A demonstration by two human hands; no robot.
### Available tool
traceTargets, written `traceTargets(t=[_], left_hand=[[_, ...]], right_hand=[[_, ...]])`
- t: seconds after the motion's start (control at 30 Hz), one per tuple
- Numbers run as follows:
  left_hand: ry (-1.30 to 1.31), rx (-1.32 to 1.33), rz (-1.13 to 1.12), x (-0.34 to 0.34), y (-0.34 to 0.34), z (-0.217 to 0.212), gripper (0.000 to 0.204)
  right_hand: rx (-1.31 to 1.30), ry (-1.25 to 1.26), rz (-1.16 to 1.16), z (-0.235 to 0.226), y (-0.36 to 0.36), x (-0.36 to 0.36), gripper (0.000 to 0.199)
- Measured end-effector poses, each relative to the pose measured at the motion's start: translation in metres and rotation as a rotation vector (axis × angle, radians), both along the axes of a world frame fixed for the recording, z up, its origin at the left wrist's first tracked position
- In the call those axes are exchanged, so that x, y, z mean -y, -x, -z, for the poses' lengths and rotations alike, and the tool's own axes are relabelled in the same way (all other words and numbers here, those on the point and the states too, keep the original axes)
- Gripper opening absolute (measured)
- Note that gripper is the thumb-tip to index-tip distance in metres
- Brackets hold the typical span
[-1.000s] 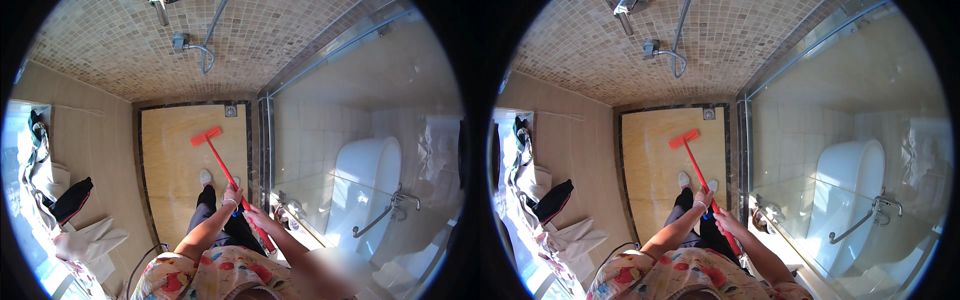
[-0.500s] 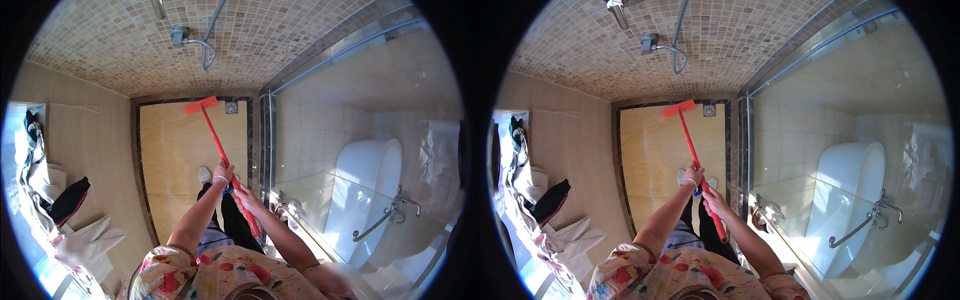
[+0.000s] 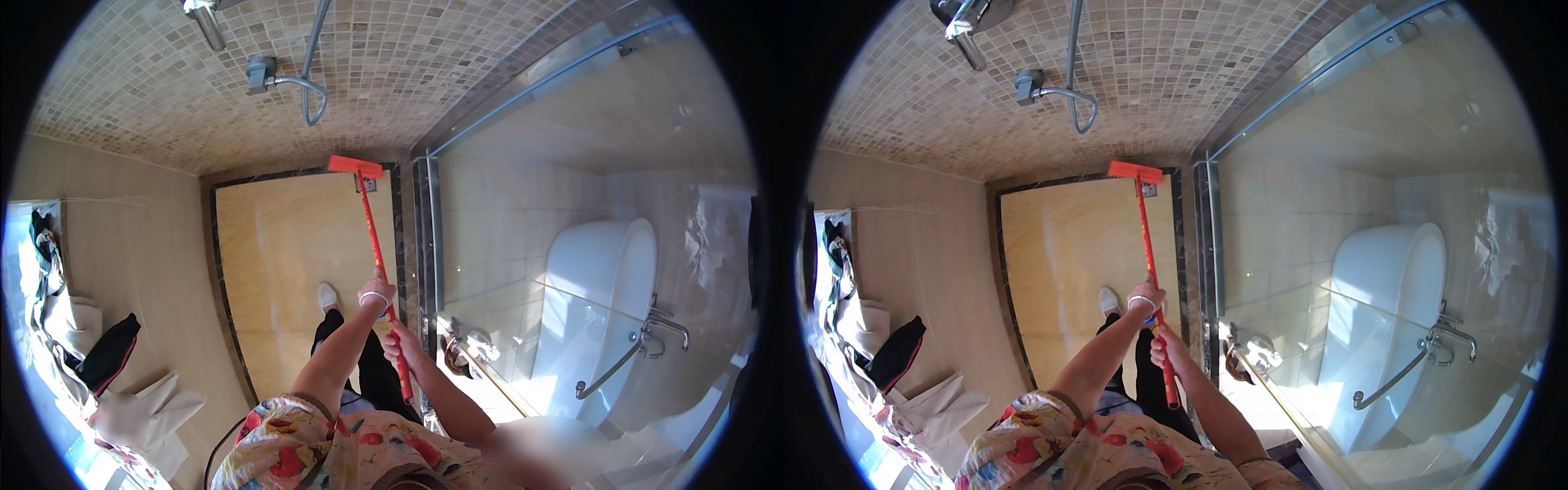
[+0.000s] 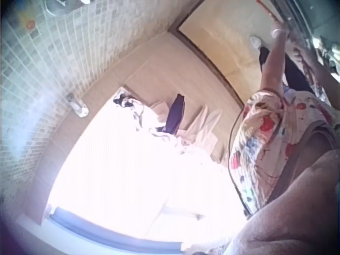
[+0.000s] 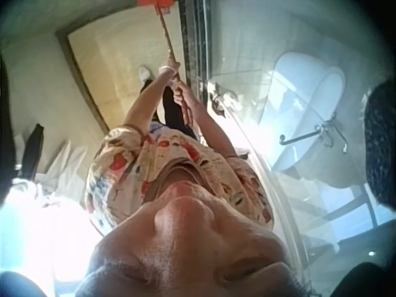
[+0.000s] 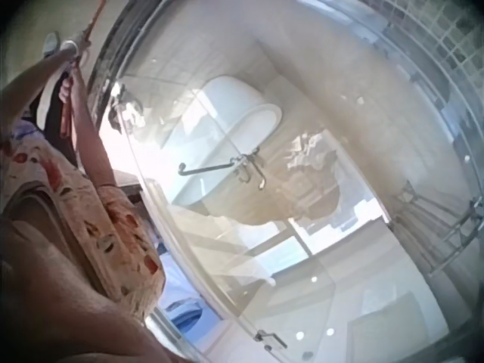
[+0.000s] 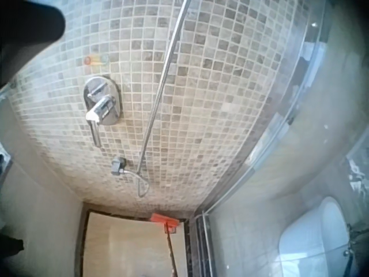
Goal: The person cleans a shower stall by first rinsing the shower head and then using a red squeegee to wipe water from the tiled walls and glass door. They move the squeegee across the surfaces to push water toward the floor drain.
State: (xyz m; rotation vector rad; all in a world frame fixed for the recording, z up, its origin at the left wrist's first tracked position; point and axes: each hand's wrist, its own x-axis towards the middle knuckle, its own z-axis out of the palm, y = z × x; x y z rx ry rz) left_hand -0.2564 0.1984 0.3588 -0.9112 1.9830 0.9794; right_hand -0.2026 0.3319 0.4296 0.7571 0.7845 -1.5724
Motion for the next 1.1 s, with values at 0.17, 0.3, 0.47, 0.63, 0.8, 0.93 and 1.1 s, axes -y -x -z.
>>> traceTargets(t=[0.17, 0.3, 0.47, 0.63, 0.8, 0.93, 1.1], left_hand=[[0.026, 0.083, 0.081, 0.004, -0.019, -0.012, 0.071], [0.022, 0.007, 0.005, 0.002, -0.017, -0.022, 0.071], [0.003, -0.039, -0.038, 0.001, 0.017, 0.003, 0.066], [0.018, 0.045, 0.025, 0.003, -0.011, -0.007, 0.061], [0.016, 0.054, 0.041, 0.028, 0.012, -0.021, 0.063], [0.055, 0.001, -0.002, 0.008, 0.031, -0.006, 0.059], [-0.011, 0.027, 0.009, 0.015, -0.014, -0.019, 0.065]], right_hand=[[0.267, 0.189, 0.066, -0.014, -0.017, -0.005, 0.042], [0.246, 0.234, -0.022, -0.025, -0.002, -0.01, 0.038], [0.096, 0.0, -0.049, 0.0, 0.032, -0.005, 0.026], [0.256, 0.16, 0.154, -0.008, -0.006, -0.001, 0.025], [0.255, 0.279, 0.197, -0.005, 0.01, 0.016, 0.026], [0.209, 0.228, 0.17, 0.004, 0.034, -0.001, 0.026], [0.283, 0.121, 0.131, -0.017, -0.011, 0.009, 0.026]])
